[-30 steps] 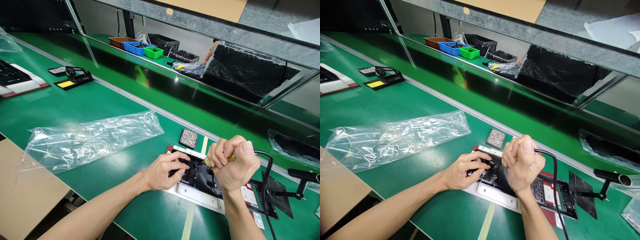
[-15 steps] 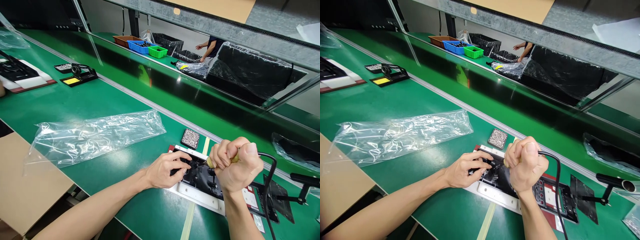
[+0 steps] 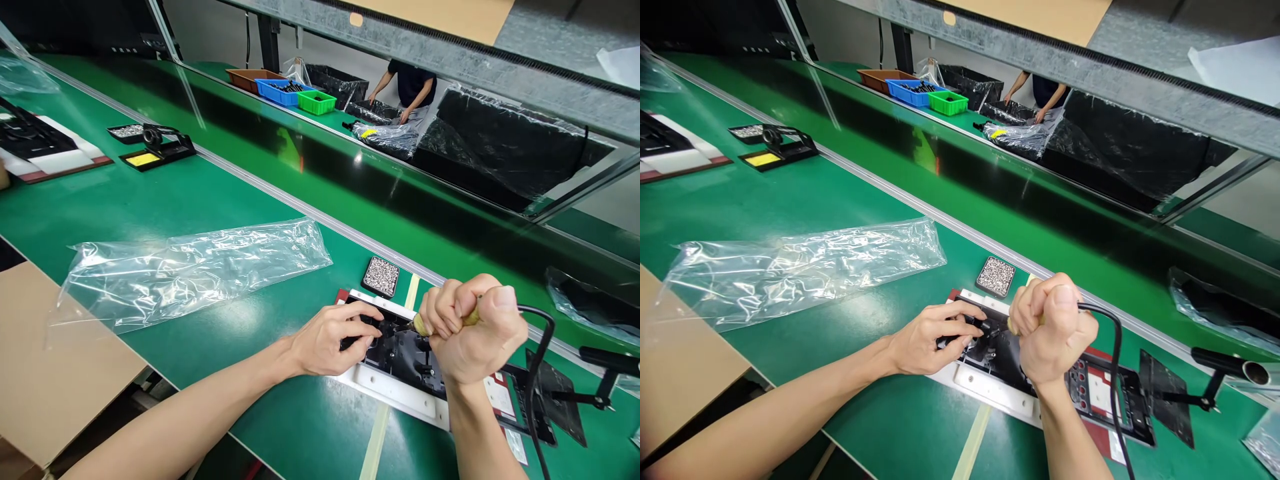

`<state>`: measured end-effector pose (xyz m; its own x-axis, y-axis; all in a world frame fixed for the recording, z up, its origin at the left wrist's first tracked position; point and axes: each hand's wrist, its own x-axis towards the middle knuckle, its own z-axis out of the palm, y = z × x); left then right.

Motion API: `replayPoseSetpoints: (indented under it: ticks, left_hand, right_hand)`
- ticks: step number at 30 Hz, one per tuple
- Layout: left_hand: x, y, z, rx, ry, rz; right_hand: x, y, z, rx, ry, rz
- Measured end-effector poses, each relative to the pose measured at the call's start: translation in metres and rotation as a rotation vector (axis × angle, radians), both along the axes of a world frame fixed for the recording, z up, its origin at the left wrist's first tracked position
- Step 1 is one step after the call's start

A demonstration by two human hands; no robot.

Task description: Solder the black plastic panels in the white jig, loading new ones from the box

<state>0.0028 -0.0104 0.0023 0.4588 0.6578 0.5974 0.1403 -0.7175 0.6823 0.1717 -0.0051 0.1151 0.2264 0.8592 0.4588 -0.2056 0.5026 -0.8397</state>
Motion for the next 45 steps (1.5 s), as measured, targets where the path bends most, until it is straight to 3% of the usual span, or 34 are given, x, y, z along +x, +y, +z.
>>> replayPoseSetpoints:
  ticks: [45]
  left_hand:
    - [0.0001,-0.0006,0.0031,0.015,-0.008,-0.002]
  right_hand:
    - [0.0009,-0.0016,0.0001,-0.027,0.012,-0.009]
